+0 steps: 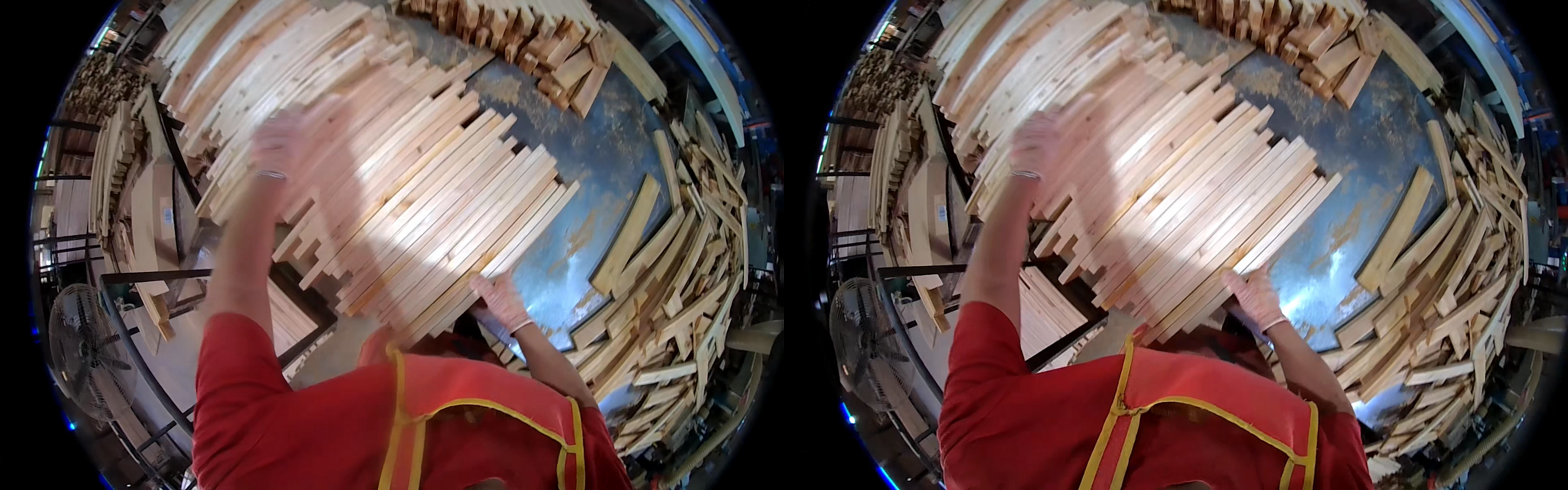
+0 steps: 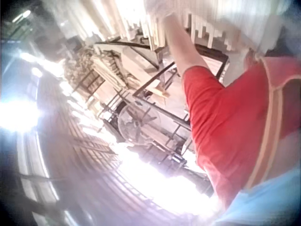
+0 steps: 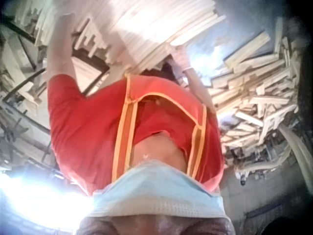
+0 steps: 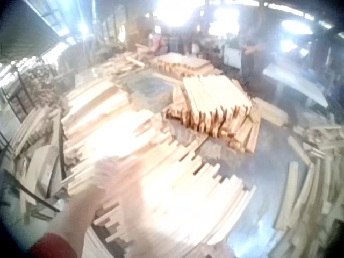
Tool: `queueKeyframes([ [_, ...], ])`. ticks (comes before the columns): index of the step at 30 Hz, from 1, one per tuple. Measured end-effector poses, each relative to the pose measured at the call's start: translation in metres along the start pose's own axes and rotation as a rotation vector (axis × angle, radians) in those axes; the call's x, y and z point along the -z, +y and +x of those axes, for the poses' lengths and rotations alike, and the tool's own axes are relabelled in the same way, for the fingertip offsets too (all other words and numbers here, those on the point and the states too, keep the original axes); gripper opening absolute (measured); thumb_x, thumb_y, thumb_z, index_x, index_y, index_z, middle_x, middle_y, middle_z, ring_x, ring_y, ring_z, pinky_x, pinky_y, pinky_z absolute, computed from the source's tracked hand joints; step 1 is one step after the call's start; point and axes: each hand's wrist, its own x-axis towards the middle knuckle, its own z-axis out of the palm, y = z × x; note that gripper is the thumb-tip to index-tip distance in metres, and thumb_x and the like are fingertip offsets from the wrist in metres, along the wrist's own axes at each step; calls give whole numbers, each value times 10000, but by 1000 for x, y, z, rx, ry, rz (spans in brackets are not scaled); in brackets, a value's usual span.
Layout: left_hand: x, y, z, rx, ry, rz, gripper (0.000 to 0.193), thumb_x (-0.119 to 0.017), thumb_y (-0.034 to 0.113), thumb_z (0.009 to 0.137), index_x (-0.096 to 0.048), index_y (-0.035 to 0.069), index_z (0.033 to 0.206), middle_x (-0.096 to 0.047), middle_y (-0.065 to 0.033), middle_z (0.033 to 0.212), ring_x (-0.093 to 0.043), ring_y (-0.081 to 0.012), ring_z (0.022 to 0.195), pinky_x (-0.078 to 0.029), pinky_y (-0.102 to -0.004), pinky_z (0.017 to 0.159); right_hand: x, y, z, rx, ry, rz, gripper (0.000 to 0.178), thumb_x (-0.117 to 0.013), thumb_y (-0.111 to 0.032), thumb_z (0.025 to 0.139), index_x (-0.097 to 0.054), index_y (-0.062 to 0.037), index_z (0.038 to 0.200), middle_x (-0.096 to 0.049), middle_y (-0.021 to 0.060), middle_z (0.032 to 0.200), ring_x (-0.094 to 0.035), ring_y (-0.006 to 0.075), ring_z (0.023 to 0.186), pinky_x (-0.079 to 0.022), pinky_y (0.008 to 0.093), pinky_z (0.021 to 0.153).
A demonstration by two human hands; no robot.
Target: The person picks up wooden planks from a pile on a metal table and stacks them neatly. They repeatedly grab planks, align them, and place them into a growing stack, occasionally adjusting the pile.
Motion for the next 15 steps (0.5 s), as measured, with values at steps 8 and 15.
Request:
queueKeyframes([
  [8,-55,6,-149,571,344,-313,684,-728,221,895,-505,67,1523,-570,-228,1439,-571,-408,1298,-479,-504,1073,1,-8,-2,-207,-39,48,1258,-757,-693,872,-143,125,1604,-644,314,1384,-608,426,1323,-467,427,1111],
  [15,-110,136,-326,1580,-36,-2380,509,-743,419,991,-641,106,1380,-676,-141,1353,-645,-309,1229,-524,-479,1042,25,-20,-4,-78,-276,321,894,-778,-504,953,-340,-25,1568,-676,97,1024,-643,205,829,-536,334,693],
])
